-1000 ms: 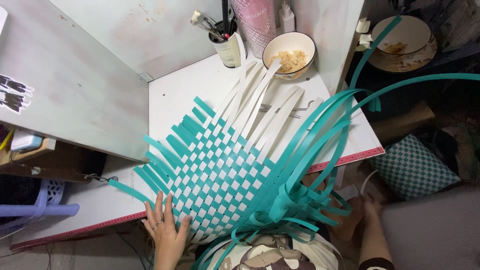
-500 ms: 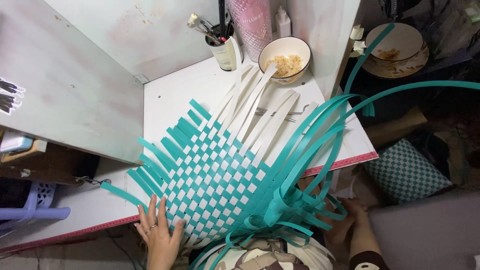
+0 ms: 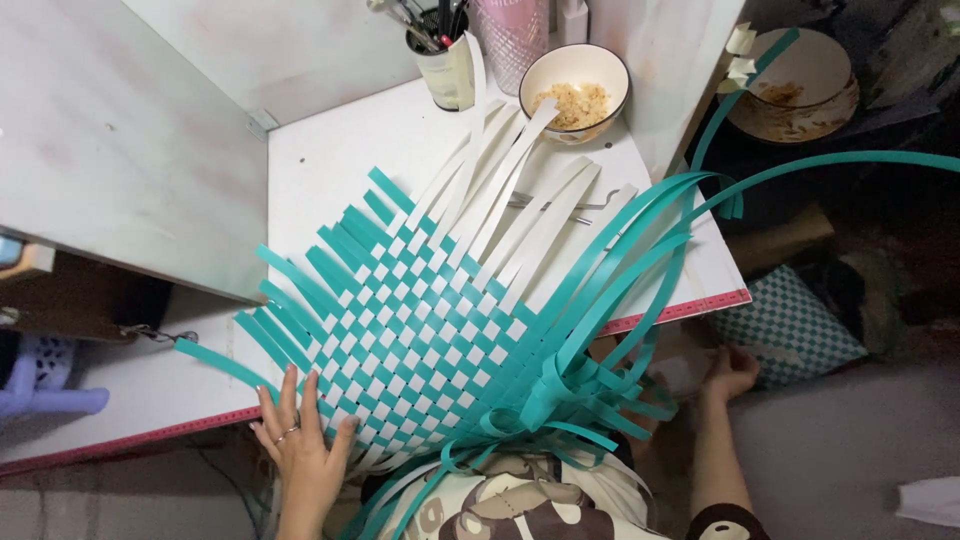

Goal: Weaving teal and white plastic strips together to create a basket or bag.

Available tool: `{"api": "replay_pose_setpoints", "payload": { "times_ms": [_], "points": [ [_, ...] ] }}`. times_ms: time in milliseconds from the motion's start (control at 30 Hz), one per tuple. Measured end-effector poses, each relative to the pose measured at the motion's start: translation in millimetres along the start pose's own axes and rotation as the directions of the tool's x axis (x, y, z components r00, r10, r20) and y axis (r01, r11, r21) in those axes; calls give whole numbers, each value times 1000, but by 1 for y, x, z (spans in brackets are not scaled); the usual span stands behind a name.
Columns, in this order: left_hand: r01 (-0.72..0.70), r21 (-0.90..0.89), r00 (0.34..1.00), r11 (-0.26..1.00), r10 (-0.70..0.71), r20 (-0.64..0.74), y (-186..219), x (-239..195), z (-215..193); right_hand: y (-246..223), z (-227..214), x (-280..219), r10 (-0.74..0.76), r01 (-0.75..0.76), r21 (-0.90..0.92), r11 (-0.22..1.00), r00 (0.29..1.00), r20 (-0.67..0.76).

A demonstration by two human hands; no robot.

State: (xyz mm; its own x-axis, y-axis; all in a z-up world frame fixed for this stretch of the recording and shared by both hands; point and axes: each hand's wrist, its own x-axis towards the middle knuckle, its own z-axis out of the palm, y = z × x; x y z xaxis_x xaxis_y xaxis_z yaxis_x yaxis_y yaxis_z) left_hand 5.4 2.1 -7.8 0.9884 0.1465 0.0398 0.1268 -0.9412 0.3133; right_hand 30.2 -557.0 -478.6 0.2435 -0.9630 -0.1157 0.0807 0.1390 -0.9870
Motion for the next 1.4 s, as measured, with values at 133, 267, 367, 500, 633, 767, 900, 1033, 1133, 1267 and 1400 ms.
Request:
{"api": "replay_pose_setpoints", "payload": {
  "times_ms": [133, 267, 367, 500, 633, 767, 900, 1033, 1133, 1267, 1400],
  "points": [
    [-27, -1, 1000, 1000, 27, 2, 3, 0, -5, -101, -15, -11, -558, 558, -163, 814, 828, 48],
    [-117, -40, 992, 992, 114, -54, 1, -3, -7, -209, -31, -32, -734, 737, -99, 669, 676, 66],
    [-170, -89, 983, 981, 163, -83, 4, -5, -14, -318, -14, -60, -851, 841, 131, 524, 516, 95],
    [-216, -147, 959, 965, 182, -216, -3, -10, -12, -391, -2, -75, -886, 850, 254, 463, 451, 106],
    [-290, -224, 911, 931, 196, -364, -16, -18, -18, -427, 7, -101, -831, 772, 310, 555, 497, 251],
    [-349, -233, 841, 908, 193, -505, -38, -17, -10, -446, 24, -156, -705, 660, 280, 697, 559, 436],
    [-335, -258, 829, 906, 152, -539, -40, -15, -9, -436, 29, -197, -624, 589, 272, 761, 551, 553],
    [-340, -247, 845, 907, 180, -504, -35, -12, -11, -431, 28, -220, -479, 514, 178, 839, 545, 688],
    [-347, -251, 852, 903, 192, -487, -32, -7, -7, -438, 27, -235, -394, 471, 109, 875, 564, 726],
    [-294, -265, 870, 918, 142, -472, -26, -1, 2, -442, 28, -242, -389, 456, 107, 883, 587, 710],
    [-258, -351, 886, 900, 77, -457, -16, 1, 4, -440, 30, -241, -395, 465, 120, 877, 556, 731]
  ]
}}
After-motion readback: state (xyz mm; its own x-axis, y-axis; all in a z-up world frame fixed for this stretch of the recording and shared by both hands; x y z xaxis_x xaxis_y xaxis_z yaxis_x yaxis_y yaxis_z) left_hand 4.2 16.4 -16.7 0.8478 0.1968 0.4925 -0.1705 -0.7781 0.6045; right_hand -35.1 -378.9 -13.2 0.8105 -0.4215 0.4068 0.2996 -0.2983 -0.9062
